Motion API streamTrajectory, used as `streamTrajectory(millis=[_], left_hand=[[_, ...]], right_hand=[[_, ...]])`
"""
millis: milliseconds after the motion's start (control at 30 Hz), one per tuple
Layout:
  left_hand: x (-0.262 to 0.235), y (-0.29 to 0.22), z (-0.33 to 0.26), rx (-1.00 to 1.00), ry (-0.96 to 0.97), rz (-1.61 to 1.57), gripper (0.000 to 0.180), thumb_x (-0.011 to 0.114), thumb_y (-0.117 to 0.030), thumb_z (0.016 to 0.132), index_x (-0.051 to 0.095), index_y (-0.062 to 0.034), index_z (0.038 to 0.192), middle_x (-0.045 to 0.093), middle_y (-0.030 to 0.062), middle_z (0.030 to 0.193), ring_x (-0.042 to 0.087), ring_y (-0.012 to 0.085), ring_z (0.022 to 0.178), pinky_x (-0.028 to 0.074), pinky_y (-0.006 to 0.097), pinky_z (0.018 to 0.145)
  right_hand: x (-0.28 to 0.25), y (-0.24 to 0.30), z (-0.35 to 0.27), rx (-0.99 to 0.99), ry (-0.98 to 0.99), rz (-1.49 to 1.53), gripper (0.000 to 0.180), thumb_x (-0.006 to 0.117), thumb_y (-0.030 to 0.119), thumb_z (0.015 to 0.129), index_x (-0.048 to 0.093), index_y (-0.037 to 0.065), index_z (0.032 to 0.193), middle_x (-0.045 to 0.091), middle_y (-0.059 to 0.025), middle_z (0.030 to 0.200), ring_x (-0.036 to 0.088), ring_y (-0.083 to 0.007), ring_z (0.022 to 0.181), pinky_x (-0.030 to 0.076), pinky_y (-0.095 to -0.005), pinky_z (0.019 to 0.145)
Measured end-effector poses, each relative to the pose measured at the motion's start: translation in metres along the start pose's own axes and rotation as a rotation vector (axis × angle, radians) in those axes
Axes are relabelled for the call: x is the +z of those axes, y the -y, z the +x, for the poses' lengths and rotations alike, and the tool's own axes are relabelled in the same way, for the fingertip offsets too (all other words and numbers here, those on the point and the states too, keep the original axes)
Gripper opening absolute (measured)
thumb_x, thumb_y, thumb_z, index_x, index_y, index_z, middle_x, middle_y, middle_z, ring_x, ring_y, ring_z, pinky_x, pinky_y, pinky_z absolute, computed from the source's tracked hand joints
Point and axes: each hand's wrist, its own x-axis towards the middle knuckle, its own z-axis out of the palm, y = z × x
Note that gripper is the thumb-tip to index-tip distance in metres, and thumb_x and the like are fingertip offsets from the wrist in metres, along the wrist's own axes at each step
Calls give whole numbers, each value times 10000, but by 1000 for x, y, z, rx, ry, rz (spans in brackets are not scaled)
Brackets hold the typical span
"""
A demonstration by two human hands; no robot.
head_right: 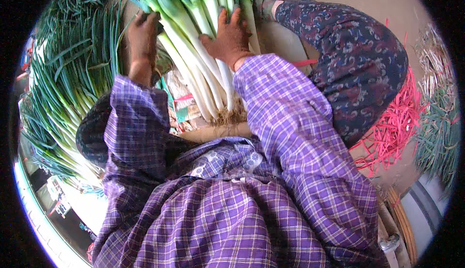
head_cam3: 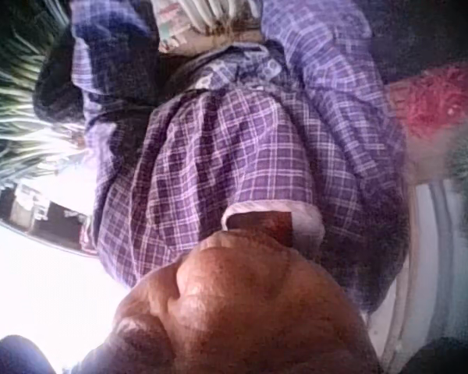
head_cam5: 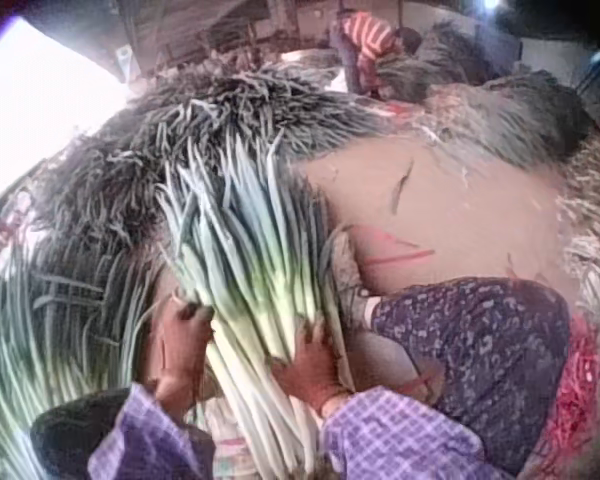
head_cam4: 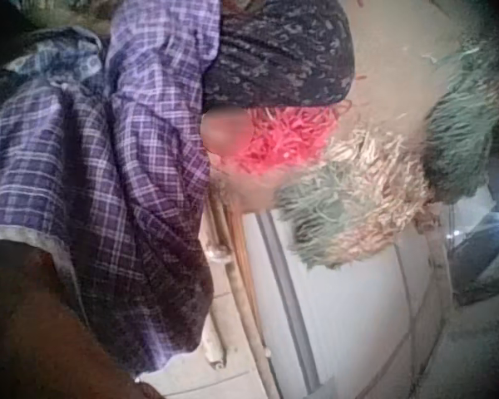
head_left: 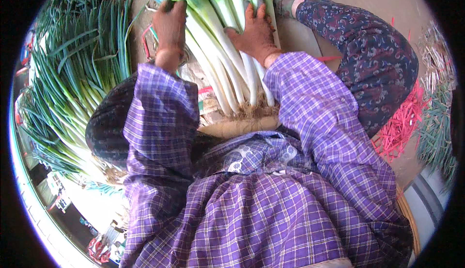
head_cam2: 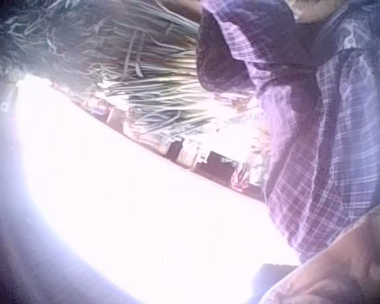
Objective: The person gathers green onions into bunches, aligns the roots, and ties them with red plastic ties. The person places the finished bundles on the floor beside other completed bunches.
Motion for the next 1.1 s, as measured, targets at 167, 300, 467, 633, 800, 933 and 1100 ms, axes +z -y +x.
streamTrajectory(millis=[167, 300, 467, 633, 800, 933, 1100], left_hand=[[23, 20, -97, -460, 190, 95, 297, 645, -294, 800, 662, -5, 866, 636, 72, 700, 593, 145, 573, 496, 289, 530], [55, 40, -148, -517, 774, 524, 300, 622, -290, 807, 651, -6, 901, 641, 132, 771, 620, 236, 661, 495, 343, 589], [70, 68, -182, -526, 710, 369, 237, 615, -208, 823, 614, 17, 900, 597, 74, 699, 583, 172, 560, 472, 306, 470], [60, 33, -173, -739, 840, 33, 153, 590, -135, 853, 614, 10, 892, 598, 58, 693, 579, 144, 562, 456, 277, 470], [64, 21, -176, -675, 862, 141, 178, 585, -186, 874, 630, -22, 925, 600, 22, 707, 569, 119, 561, 456, 261, 469], [72, 49, -181, -184, 765, 541, 195, 590, -184, 814, 678, -17, 864, 664, 120, 712, 654, 184, 615, 514, 311, 578], [77, 55, -172, -491, 771, 582, 280, 573, -249, 770, 700, -52, 924, 680, 182, 865, 663, 338, 843, 510, 399, 779]], right_hand=[[-15, -9, 8, 20, 59, -95, 964, 619, 559, 754, 212, 4, 1429, 142, -340, 1445, 318, -532, 1252, 329, -527, 1024], [-6, -11, 9, 16, 54, -49, 989, 622, 589, 732, 221, 19, 1435, 122, -308, 1458, 318, -530, 1241, 319, -559, 1012], [-5, -23, 11, -24, 0, 9, 987, 643, 589, 711, 248, 38, 1428, 103, -290, 1463, 316, -537, 1229, 331, -569, 993], [-9, -20, 12, 12, 66, -12, 962, 650, 544, 724, 248, 27, 1428, 118, -325, 1455, 299, -514, 1268, 321, -513, 1030], [-4, -30, 16, -1, 41, 60, 909, 649, 492, 723, 262, 70, 1429, 118, -293, 1453, 327, -525, 1223, 341, -599, 961], [-2, -26, 12, -16, 40, 14, 906, 648, 475, 728, 247, 76, 1435, 122, -291, 1450, 325, -518, 1225, 337, -606, 960], [-17, -4, 6, 38, 117, -48, 935, 678, 459, 703, 252, 39, 1422, 157, -329, 1435, 332, -527, 1239, 339, -496, 1024]])
